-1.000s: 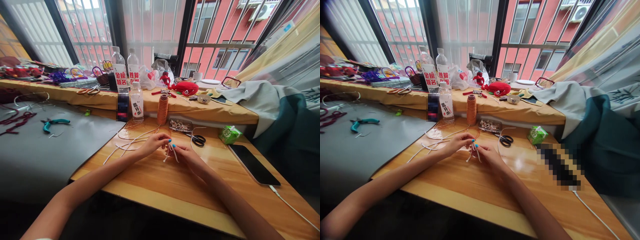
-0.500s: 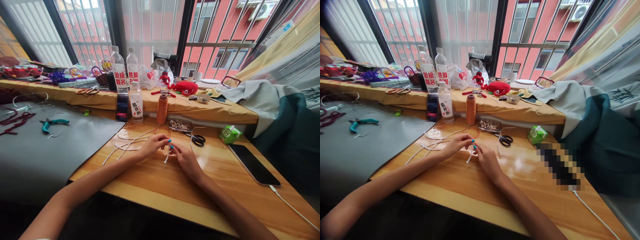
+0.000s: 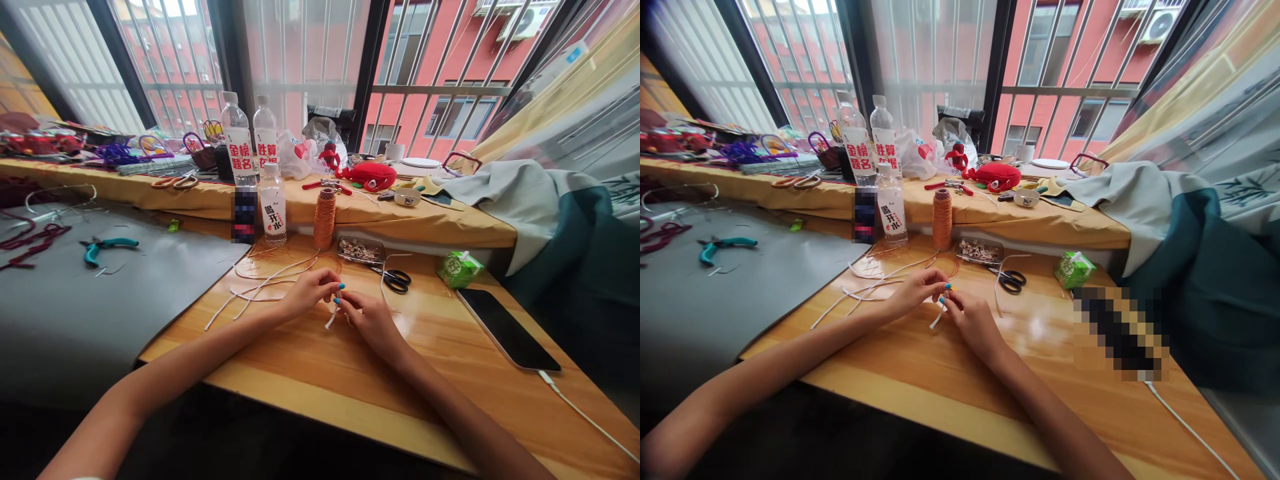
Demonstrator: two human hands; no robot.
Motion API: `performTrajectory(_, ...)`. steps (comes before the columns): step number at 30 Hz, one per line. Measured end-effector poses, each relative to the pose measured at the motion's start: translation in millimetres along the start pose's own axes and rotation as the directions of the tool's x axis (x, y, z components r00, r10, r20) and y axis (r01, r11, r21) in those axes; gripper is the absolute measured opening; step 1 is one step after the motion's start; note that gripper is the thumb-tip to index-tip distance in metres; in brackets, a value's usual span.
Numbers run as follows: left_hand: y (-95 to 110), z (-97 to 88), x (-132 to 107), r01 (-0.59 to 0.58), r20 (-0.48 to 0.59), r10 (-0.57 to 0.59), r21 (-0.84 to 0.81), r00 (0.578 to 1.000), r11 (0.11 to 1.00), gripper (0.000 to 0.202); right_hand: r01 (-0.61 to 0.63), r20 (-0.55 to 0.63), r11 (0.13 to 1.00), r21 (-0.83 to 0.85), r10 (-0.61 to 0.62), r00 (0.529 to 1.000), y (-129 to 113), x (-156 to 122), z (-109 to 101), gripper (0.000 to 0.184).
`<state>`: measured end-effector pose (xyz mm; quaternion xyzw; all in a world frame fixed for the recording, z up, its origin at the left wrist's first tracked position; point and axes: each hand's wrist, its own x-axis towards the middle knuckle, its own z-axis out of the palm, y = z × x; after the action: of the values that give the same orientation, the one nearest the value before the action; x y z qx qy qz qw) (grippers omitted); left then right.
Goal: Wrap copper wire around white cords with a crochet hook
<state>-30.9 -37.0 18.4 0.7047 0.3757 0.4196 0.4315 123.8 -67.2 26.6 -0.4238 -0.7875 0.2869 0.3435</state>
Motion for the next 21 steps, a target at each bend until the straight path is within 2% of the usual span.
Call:
performTrajectory(3, 0.5, 1.2, -1.0, -0.007, 0.010, 0.007, 0.009, 1.000, 1.000, 0.023, -0.008, 0.006, 1.000, -0.019, 0.008, 1.000, -0.2, -0.2, -0.8, 0.021)
performTrajectory(8, -0.8, 1.0, 0.0, 0.009, 0.041, -0.009, -0.002, 0.999, 1.000, 0.025, -0.103, 0.014, 0.993, 0.056, 0.102, 0.995, 2.9, 1.0, -3.4, 0.026)
performTrajectory(13, 2.2, -2.1, 2.1, 0.051, 0.085, -0.046, -0.054, 0.995, 0.997, 0.023, -0.125, 0.025, 0.986, 0.113, 0.122, 0.992, 4.7, 3.1, -4.3, 0.027)
performTrajectory(16, 2.7, -3.4, 2.2, 0.056, 0.095, -0.048, -0.087, 0.994, 0.995, 0.025, -0.175, 0.088, 0.964, 0.200, 0.161, 0.983, 5.3, 4.4, -4.9, 0.030)
performTrajectory(21, -1.2, -4.1, 2.0, 0.007, 0.075, -0.003, -0.053, 0.997, 0.999, 0.025, -0.228, 0.196, 0.917, 0.328, 0.169, 0.966, 6.7, 5.7, -5.4, 0.032)
